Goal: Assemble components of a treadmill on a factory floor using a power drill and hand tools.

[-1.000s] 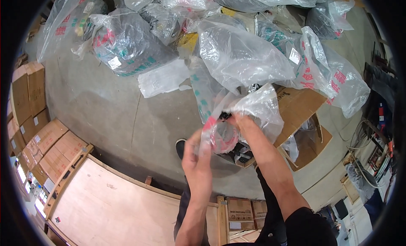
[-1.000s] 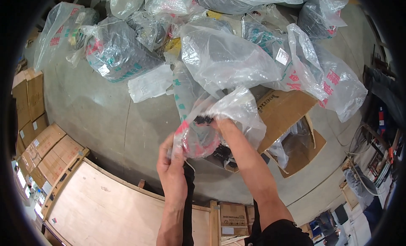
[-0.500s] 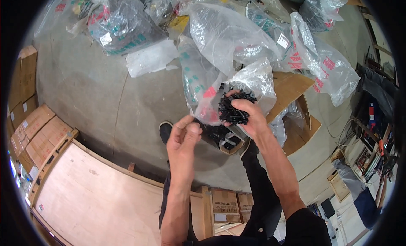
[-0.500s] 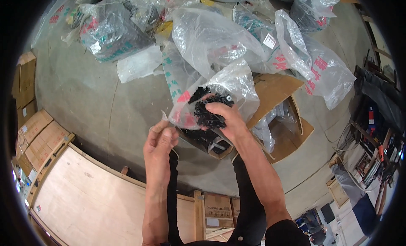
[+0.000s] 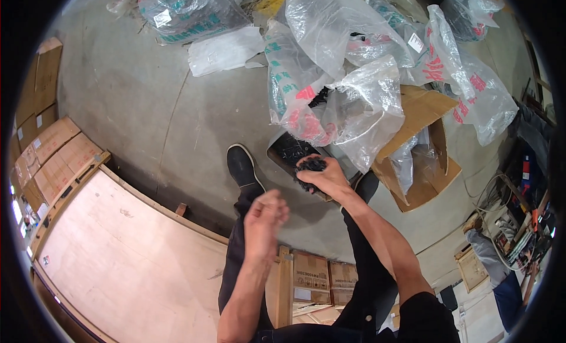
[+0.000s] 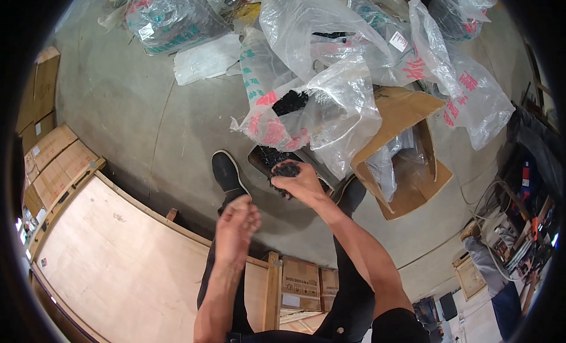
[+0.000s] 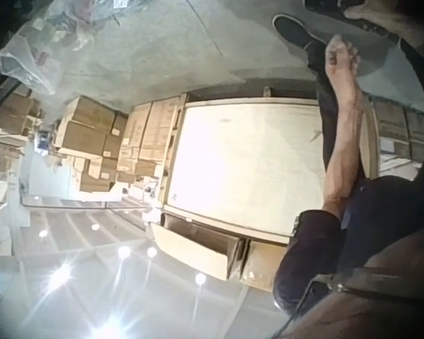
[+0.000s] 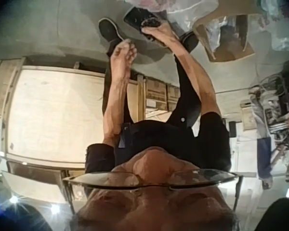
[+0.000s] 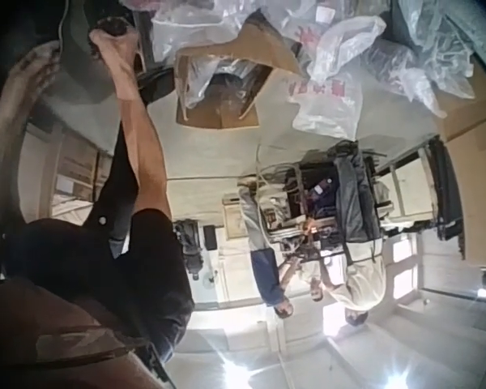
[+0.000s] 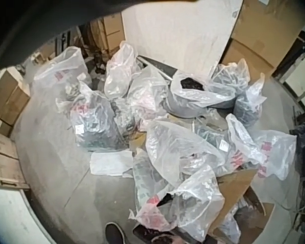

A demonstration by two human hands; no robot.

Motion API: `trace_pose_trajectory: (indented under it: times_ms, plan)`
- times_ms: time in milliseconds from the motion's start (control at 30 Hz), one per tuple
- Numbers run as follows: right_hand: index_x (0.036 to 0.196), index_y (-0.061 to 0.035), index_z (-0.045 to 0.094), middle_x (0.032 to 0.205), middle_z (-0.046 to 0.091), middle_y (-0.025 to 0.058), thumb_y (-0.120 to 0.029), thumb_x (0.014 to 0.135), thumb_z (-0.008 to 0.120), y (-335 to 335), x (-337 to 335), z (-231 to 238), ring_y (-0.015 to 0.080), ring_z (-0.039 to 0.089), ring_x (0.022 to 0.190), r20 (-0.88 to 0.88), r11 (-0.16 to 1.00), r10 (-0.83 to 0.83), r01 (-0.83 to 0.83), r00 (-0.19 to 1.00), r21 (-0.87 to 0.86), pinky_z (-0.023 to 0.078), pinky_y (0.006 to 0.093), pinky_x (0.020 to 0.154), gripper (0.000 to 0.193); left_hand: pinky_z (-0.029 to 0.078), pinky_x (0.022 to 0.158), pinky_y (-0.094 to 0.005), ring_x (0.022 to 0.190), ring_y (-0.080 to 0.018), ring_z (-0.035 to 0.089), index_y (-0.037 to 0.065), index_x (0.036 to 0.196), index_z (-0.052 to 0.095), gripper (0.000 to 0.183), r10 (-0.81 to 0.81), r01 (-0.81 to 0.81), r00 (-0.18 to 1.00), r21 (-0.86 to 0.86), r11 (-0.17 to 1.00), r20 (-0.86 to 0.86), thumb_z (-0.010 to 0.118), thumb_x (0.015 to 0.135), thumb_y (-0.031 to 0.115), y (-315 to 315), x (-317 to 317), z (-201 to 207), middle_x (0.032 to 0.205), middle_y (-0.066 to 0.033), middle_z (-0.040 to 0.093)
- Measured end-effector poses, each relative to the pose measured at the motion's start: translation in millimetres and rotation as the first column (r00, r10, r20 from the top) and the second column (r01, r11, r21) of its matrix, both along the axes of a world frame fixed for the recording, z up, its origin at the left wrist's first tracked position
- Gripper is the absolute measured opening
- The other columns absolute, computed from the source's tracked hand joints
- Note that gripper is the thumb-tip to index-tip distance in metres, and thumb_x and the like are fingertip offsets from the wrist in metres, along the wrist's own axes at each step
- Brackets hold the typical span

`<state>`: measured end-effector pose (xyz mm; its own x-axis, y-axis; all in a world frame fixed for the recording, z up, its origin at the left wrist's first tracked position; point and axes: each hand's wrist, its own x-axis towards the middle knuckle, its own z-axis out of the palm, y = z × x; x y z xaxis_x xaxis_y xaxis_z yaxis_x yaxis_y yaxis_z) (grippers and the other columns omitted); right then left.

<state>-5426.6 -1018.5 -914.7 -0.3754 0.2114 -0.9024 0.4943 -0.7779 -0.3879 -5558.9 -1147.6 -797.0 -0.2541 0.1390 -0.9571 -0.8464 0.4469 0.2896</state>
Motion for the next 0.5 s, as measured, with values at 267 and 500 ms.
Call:
trace_pose_trajectory:
  times_ms: [267,500]
  plan:
    - [0.121,-0.015,0.069,0.12,0.067,0.0184,-0.022,0.078,0.081,-47.7,-20.2,-78.8,0.0411,0.067,0.101,0.484,0.53,0.33,-0.584,0.81,0.615,0.057,0.0478,0.085,0.045,0.051,0.088,-0.0283,0.096,-0.012,0.063,0.005,0.127,0.062,0.032,-0.19,0.152,0.959,0.183,0.971,0.211,0.062,0.104,0.027,25.7,16.8,-10.5,0.105,-0.0026,0.067]
    - [0.125,-0.0118,0.066,0.135,0.058,0.0171,-0.008,0.086,0.069,-63.5,21.0,-70.9,0.0423,0.064,0.106,0.366,0.449,0.442,-0.555,0.819,0.701,0.053,0.0483,0.098,0.039,0.055,0.081,-0.0295,0.091,-0.0125,0.066,0.006,0.124,0.063,0.028,0.029,-0.04,0.996,0.137,0.99,0.083,0.062,0.104,0.025,22.1,-24.5,-24.6,0.102,-0.0026,0.068]
